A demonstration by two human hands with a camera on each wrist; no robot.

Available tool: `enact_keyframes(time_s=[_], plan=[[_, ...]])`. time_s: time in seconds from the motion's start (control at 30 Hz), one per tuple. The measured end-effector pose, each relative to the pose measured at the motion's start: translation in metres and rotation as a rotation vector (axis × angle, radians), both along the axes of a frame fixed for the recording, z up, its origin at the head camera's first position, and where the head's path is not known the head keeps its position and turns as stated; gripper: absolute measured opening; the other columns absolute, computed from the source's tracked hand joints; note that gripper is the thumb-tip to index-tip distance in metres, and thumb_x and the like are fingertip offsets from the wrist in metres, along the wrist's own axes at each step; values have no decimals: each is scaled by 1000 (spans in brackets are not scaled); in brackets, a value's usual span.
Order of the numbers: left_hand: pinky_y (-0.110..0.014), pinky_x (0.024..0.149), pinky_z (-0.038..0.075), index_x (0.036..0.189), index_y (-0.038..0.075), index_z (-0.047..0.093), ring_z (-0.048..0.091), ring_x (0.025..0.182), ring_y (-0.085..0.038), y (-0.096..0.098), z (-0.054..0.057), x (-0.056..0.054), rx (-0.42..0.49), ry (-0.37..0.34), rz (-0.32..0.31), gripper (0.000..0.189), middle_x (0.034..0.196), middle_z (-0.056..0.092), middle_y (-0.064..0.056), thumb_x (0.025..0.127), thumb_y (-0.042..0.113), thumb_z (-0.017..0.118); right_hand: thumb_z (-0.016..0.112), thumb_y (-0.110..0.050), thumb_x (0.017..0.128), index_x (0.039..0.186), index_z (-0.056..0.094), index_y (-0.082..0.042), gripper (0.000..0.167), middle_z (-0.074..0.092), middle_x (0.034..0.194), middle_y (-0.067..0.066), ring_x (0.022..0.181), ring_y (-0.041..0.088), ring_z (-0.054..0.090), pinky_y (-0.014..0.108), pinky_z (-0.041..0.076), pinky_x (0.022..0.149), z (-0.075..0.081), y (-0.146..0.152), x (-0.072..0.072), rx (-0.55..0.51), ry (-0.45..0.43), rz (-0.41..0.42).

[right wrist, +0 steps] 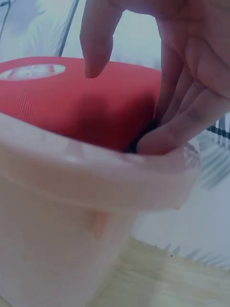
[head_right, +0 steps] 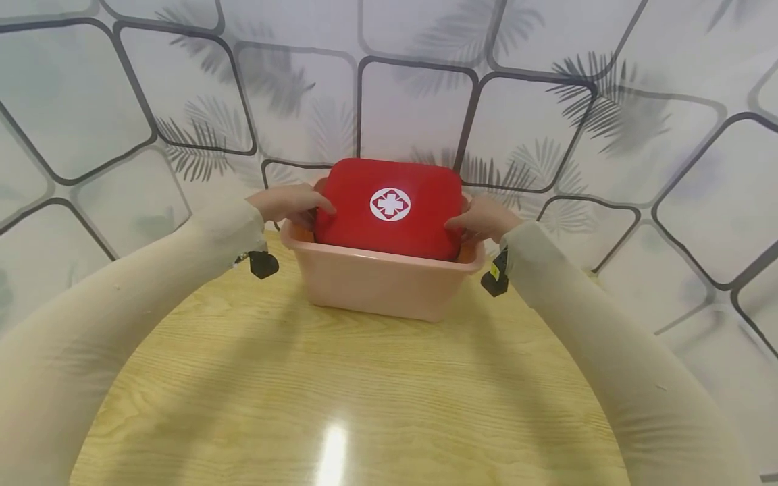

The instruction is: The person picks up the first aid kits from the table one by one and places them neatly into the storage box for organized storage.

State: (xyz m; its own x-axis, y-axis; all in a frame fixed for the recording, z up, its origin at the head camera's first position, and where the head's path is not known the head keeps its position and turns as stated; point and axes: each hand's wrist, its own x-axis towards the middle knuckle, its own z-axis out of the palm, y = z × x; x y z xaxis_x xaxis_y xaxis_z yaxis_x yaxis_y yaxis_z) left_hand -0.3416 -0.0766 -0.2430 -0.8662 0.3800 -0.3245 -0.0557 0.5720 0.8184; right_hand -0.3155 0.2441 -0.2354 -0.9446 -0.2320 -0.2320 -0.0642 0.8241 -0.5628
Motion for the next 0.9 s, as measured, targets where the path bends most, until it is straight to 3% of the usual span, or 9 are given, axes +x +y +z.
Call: enact_keyframes(time_s=[0.07, 0.2, 0.3, 0.43, 0.6, 0.7, 0.8, 0.9], plan=[[-42, 104, 42, 131, 1, 37, 50, 116, -30, 2, 2, -1, -27, 3, 4, 47, 131, 47, -13, 88, 17, 50, 56, -19, 90, 109, 57, 13, 37, 70, 88, 15, 75, 15, 66, 34, 56, 72, 1, -1, 0, 34, 15, -1], [-42, 102, 43, 135, 4, 34, 47, 117, -29, 6, 4, -2, -34, 78, -10, 50, 133, 46, -11, 88, 15, 49, 55, -18, 89, 106, 55, 11, 33, 66, 79, 11, 70, 15, 64, 32, 55, 67, 4, -3, 1, 62, 63, -1], [-43, 102, 43, 135, 3, 36, 49, 118, -32, 8, 5, -3, -38, 136, 3, 50, 134, 46, -12, 88, 14, 49, 54, -17, 89, 112, 48, 11, 36, 63, 85, 15, 75, 20, 62, 34, 55, 69, 4, -5, 1, 65, 97, -11], [-43, 100, 45, 130, 1, 40, 51, 115, -33, 12, 5, -5, -66, 153, 34, 45, 131, 47, -13, 89, 15, 51, 56, -18, 88, 118, 45, 11, 43, 62, 94, 21, 82, 27, 64, 37, 54, 73, 3, -9, 1, 140, 136, -25], [-43, 94, 49, 127, 4, 42, 53, 110, -30, 12, 4, -2, -99, 181, 18, 43, 126, 51, -11, 88, 16, 54, 58, -23, 84, 89, 56, 3, 27, 62, 73, 12, 68, 23, 58, 32, 47, 63, 3, -15, 1, 341, 230, 17], [-43, 96, 48, 131, 6, 39, 51, 115, -30, 10, 1, -1, -89, 182, -5, 46, 130, 49, -11, 88, 17, 53, 58, -25, 85, 80, 55, -1, 25, 58, 66, 8, 64, 22, 55, 31, 44, 60, 1, -16, 1, 336, 235, 6], [-44, 105, 40, 140, 8, 33, 44, 126, -28, 10, -3, 1, -98, 208, -25, 54, 140, 43, -10, 91, 22, 51, 56, -25, 89, 93, 57, 1, 26, 61, 72, 12, 69, 25, 57, 37, 46, 67, -5, -16, 3, 296, 290, 31], [-45, 113, 29, 148, 9, 24, 32, 137, -28, 12, -9, 15, -204, 350, -28, 65, 150, 33, -10, 93, 34, 49, 54, -25, 92, 116, 54, 4, 38, 65, 99, 21, 91, 35, 60, 48, 47, 85, -13, -19, 14, 262, 362, 56]])
